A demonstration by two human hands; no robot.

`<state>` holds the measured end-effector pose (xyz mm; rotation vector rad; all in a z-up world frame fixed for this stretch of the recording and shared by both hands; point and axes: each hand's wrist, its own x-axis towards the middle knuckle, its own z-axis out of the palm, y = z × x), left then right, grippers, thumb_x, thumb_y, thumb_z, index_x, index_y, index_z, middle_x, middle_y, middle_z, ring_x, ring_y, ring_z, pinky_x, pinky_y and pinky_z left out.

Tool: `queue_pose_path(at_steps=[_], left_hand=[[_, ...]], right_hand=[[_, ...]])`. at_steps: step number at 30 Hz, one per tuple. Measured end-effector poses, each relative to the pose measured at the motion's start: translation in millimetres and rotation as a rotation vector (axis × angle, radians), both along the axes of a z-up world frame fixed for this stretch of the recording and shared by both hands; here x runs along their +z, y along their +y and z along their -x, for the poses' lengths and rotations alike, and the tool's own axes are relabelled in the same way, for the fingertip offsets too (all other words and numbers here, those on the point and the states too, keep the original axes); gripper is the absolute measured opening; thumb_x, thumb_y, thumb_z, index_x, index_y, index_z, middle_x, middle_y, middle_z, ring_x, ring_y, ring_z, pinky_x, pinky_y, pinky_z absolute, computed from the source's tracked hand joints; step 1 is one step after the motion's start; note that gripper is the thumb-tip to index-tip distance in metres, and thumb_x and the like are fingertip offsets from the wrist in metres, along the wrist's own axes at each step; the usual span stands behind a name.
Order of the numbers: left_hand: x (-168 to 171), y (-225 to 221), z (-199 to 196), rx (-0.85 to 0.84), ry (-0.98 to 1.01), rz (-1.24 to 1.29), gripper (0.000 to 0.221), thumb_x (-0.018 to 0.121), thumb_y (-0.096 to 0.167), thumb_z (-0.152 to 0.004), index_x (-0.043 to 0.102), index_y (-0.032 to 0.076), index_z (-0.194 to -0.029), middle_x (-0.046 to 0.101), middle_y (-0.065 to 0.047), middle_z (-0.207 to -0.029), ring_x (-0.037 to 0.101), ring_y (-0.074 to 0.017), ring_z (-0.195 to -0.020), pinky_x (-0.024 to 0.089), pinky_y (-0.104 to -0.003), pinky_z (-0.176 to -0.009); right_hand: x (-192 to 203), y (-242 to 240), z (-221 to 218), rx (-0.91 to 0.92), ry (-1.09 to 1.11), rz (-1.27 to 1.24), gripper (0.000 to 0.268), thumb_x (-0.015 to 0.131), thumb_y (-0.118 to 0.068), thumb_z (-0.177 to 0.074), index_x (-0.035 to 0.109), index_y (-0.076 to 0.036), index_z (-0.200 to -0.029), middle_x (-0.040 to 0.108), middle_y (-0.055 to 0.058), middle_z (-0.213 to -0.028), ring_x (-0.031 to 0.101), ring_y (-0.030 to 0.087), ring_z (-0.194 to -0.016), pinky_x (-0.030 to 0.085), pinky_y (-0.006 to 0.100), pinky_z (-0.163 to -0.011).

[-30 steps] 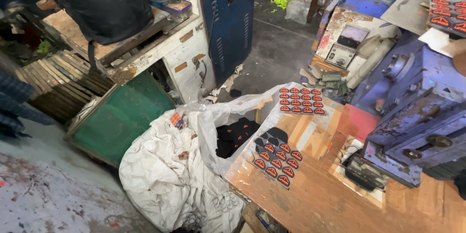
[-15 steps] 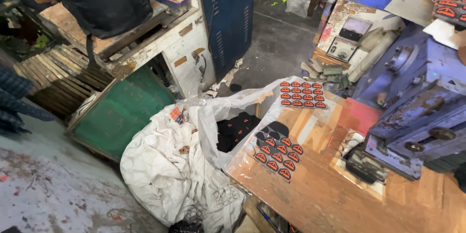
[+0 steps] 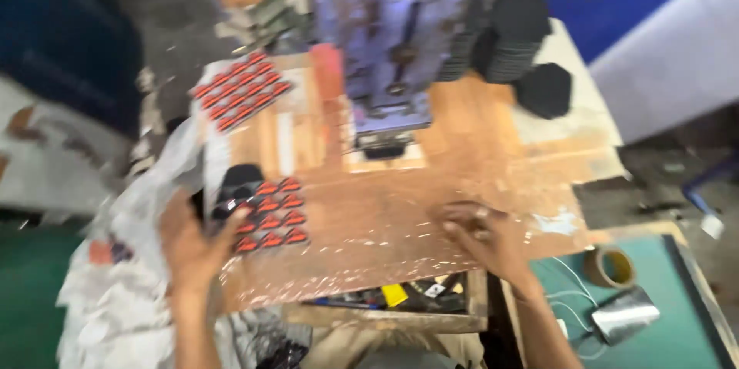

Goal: Applying small heat-press labels to black fabric patches using an industrial press machine.

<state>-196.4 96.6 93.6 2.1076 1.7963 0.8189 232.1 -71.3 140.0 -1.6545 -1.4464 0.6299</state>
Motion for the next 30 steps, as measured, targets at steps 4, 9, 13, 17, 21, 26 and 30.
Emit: queue_pose_path(at_steps=[4, 9, 13, 17, 21, 26, 30], left_hand=[[-85.5, 33.5, 70.0, 0.134, -0.381, 0.583, 0.066, 0.088, 0.046, -0.074, 0.073, -0.002, -0.117, 0.058, -0.003, -0.083, 0.052, -0.0158, -0.07, 0.045, -0.034, -0.059], [-98.3, -18.6, 101.2, 0.194, -0.396, 0.347, 0.047, 0.09, 0.031, -0.089, 0.06, -0.005, -0.094, 0.054, -0.005, -0.076, 0.044, -0.0099, -0.067, 0.038, -0.027, -0.061], [-32.8, -70.1, 6.2, 0.083, -0.745, 0.265, 0.072, 0.081, 0.014, -0.078, 0.042, -0.002, -0.136, 0.058, -0.002, -0.107, 0.063, -0.0107, -0.088, 0.056, -0.028, -0.071], [6.5, -89.6, -102.5, -0.117, -0.884, 0.426, 0.059, 0.08, 0.015, -0.088, 0.053, -0.003, -0.137, 0.066, -0.009, -0.113, 0.063, -0.0136, -0.096, 0.053, -0.026, -0.08], [38.4, -54.2, -130.0, -0.227, -0.594, 0.296, 0.081, 0.077, 0.023, -0.085, 0.038, 0.0, -0.152, 0.063, -0.017, -0.136, 0.059, -0.0271, -0.108, 0.045, -0.04, -0.088], [31.5, 16.2, -154.0, -0.579, -0.283, 0.221, 0.054, 0.056, 0.04, -0.102, 0.061, 0.0, -0.137, 0.062, -0.02, -0.134, 0.056, -0.0371, -0.126, 0.04, -0.046, -0.112], [4.8, 36.4, -165.3, -0.816, -0.167, 0.497, 0.064, 0.041, 0.051, -0.105, 0.074, -0.003, -0.107, 0.065, -0.016, -0.125, 0.052, -0.0353, -0.128, 0.036, -0.043, -0.11]], right_hand=[[-59.4, 1.7, -12.7, -0.116, -0.009, 0.064, 0.017, 0.078, -0.01, -0.087, 0.079, -0.005, -0.103, 0.082, 0.003, -0.093, 0.064, 0.007, -0.062, 0.05, 0.023, -0.055], [-34.5, 5.0, 2.8, -0.115, 0.077, 0.122, 0.024, 0.079, -0.01, -0.088, 0.078, -0.005, -0.111, 0.081, 0.004, -0.092, 0.067, 0.009, -0.071, 0.053, 0.023, -0.061], [22.1, 21.9, 58.6, 0.161, 0.28, -0.026, 0.053, 0.078, -0.01, -0.085, 0.06, -0.002, -0.134, 0.066, 0.007, -0.129, 0.069, 0.012, -0.101, 0.059, 0.028, -0.078], [13.5, 50.7, 71.2, 0.338, 0.566, -0.062, 0.075, 0.084, -0.012, -0.09, 0.039, -0.008, -0.15, 0.058, 0.003, -0.139, 0.06, 0.011, -0.118, 0.054, 0.029, -0.095], [-18.0, 58.9, 37.1, 0.192, 0.118, 0.251, 0.032, 0.077, -0.006, -0.084, 0.075, -0.014, -0.115, 0.076, 0.006, -0.101, 0.069, 0.02, -0.091, 0.058, 0.035, -0.08], [-3.6, 95.9, 30.0, 0.33, -0.348, -0.101, 0.03, 0.075, -0.002, -0.077, 0.076, -0.013, -0.105, 0.074, 0.009, -0.104, 0.066, 0.033, -0.104, 0.052, 0.043, -0.096], [1.6, 89.6, 45.5, 0.309, -0.562, -0.135, 0.039, 0.069, -0.003, -0.073, 0.075, -0.009, -0.111, 0.071, 0.011, -0.107, 0.064, 0.035, -0.107, 0.05, 0.046, -0.095]])
